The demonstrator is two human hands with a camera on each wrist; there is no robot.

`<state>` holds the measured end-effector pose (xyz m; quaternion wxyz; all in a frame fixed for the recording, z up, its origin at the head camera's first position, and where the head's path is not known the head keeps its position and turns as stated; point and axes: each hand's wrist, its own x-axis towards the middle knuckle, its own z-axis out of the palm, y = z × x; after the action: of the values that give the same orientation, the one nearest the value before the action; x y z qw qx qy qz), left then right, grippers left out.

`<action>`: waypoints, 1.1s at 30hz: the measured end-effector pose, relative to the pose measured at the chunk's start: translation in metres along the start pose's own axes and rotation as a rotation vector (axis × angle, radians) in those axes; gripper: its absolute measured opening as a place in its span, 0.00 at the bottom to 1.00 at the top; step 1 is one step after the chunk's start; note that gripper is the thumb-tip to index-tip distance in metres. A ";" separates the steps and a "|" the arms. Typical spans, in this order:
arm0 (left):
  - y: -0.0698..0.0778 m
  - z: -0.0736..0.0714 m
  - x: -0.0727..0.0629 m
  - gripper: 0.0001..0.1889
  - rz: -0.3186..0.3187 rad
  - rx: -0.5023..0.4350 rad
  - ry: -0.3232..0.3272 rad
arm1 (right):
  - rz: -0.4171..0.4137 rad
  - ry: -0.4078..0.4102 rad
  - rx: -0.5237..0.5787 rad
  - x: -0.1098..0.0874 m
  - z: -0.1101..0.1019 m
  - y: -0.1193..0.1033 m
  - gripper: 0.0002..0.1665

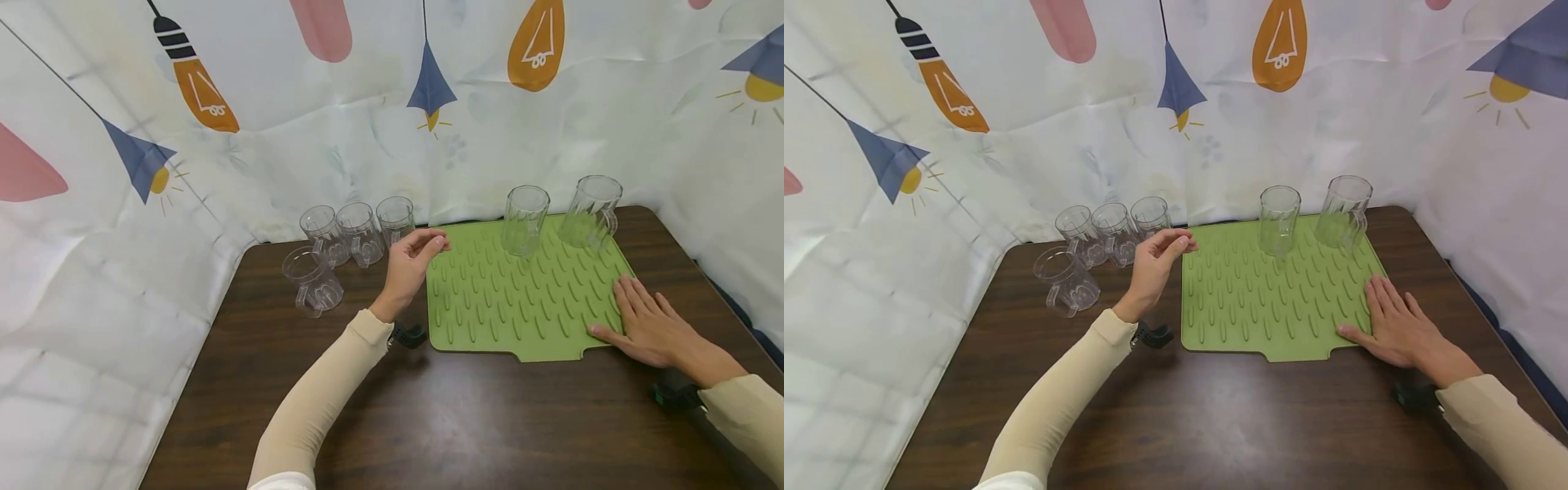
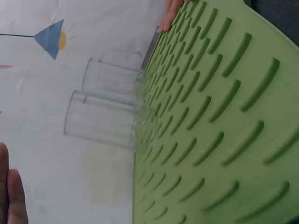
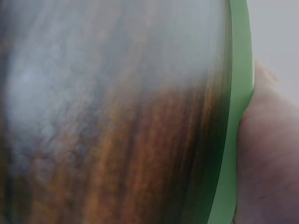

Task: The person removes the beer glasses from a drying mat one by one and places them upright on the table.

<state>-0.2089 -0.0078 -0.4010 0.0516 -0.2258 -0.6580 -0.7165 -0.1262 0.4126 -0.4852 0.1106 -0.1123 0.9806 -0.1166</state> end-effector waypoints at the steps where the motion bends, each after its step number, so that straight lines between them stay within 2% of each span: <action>1: -0.003 0.004 0.001 0.16 -0.009 -0.006 -0.007 | -0.002 0.002 0.002 0.000 0.000 0.000 0.65; 9: -0.027 0.035 0.011 0.17 -0.107 0.039 -0.083 | 0.002 0.007 0.020 -0.001 0.003 0.001 0.66; 14: -0.037 0.046 0.017 0.16 -0.137 0.054 -0.116 | 0.004 0.009 0.012 -0.001 0.003 -0.002 0.65; 19: -0.045 0.053 0.022 0.16 -0.165 0.052 -0.117 | 0.006 0.008 0.015 -0.002 0.004 -0.004 0.65; 24: -0.051 0.066 0.034 0.18 -0.180 0.037 -0.129 | 0.006 0.018 0.001 -0.002 0.002 -0.004 0.64; 33: -0.055 0.091 0.053 0.17 -0.194 -0.067 -0.095 | 0.011 0.015 0.007 -0.001 0.003 -0.001 0.64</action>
<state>-0.2533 0.0994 -0.4275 -0.0569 -0.1963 -0.6543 -0.7281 -0.1247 0.4113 -0.4872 0.1042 -0.1055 0.9816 -0.1201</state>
